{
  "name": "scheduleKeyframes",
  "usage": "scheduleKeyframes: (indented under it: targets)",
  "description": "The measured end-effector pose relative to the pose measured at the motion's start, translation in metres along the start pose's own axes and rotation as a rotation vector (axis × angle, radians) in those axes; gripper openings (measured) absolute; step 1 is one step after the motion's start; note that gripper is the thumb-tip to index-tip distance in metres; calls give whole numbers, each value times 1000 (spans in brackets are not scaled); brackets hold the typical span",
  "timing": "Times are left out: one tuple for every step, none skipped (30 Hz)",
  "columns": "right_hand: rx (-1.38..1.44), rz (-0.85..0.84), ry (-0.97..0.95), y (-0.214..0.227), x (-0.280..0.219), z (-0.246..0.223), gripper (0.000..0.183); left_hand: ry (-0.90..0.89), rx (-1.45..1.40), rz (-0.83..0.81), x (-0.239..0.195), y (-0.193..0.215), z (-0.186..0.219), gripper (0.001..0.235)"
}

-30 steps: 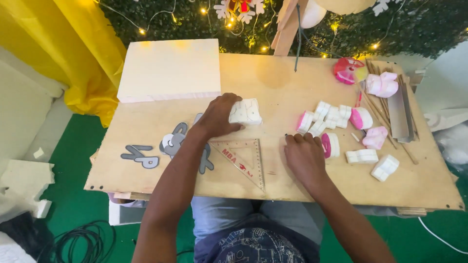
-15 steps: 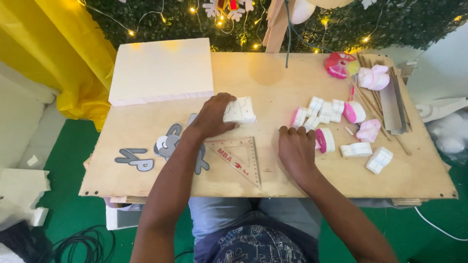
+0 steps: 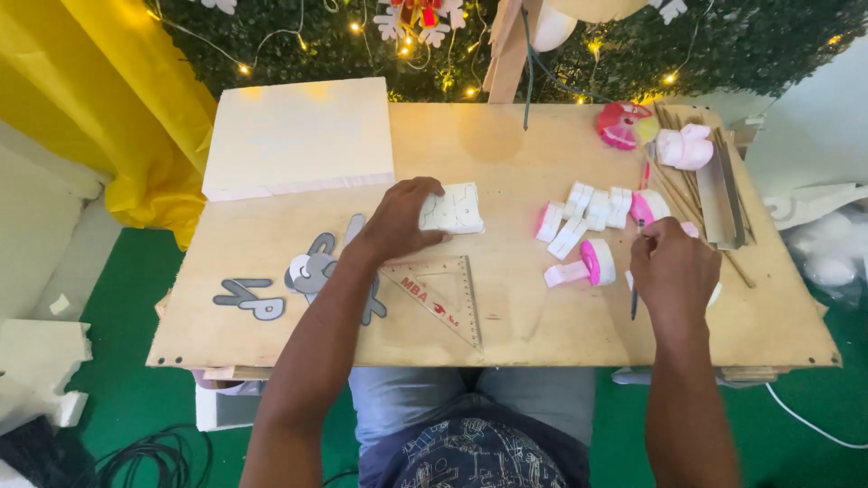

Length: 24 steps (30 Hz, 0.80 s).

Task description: Sorting and arranging small foam blocks and cutouts on a wooden work surface.

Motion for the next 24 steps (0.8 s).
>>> scheduleKeyframes:
  targets:
    - [0,4,1,-6,3,0,21,-2,1,3,1,-1,0,66]
    - [-4,-25,-6,-13,3,2,19,-38,1,21,1,-3,2,67]
    - [-7,-53,-13,-21,3,3,17,-75,1,39,1,-5,4,67]
    - [-6,-51,-13,-28,5,6,17,-76,3,41,-1,1,15,67]
    - [-46,-84,-12,-36,6,9,18,-11,6,-9,-2,4,23,65]
    - [-85,-117,-7,-44,9,10,20,57,10,-56,-5,7,30,64]
    - [-83,-114,-3,-46,12,9,20,58,12,-52,-5,8,31,64]
    - [-107,-139,-11,-49,12,10,21,59,-1,-46,-6,8,32,64]
    - [-132,-163,-18,-52,12,10,22,59,-14,-40,-6,8,33,64]
    - [-132,-163,-14,-54,13,11,22,63,-14,-37,-6,6,32,64]
    - [-146,-181,-12,-56,14,13,24,65,-23,-39,-5,5,30,64]
    - [-159,-198,-11,-59,14,16,25,67,-31,-41,-5,3,29,65]
    - [-158,-198,-8,-49,14,12,25,69,-31,-40,-6,4,32,65]
    - [-141,-182,-1,-39,16,7,25,65,-30,-51,-5,5,35,64]
    - [-124,-166,7,-30,18,3,26,61,-29,-63,-4,6,38,63]
    - [-123,-167,7,-27,21,3,26,62,-29,-63,-3,7,39,63]
    - [-96,-136,47,-24,26,1,25,53,-41,-63,-2,7,40,63]
    - [-69,-107,87,-20,31,-1,25,46,-54,-64,-1,7,41,63]
    - [-69,-109,88,-15,35,-8,25,48,-55,-65,1,5,43,63]
    - [-7,-119,144,-11,42,-18,27,46,-60,-70,2,4,44,64]
    - [55,-129,199,-7,48,-29,29,43,-64,-76,2,2,46,64]
    - [56,-128,202,-1,53,-38,29,44,-63,-73,4,0,44,64]
    - [120,-174,245,3,59,-50,30,33,-57,-75,6,-3,43,64]
    - [185,-222,288,6,63,-61,31,23,-53,-78,8,-6,43,65]
Point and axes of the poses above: each hand's wrist, its own x-axis towards the middle knuckle, its own y-axis out of the back of the hand, z = x × y, the point moved 5 cm from there along x, towards the middle knuckle, and after that the axes turned 8 degrees about y, right-handed, at the moved point
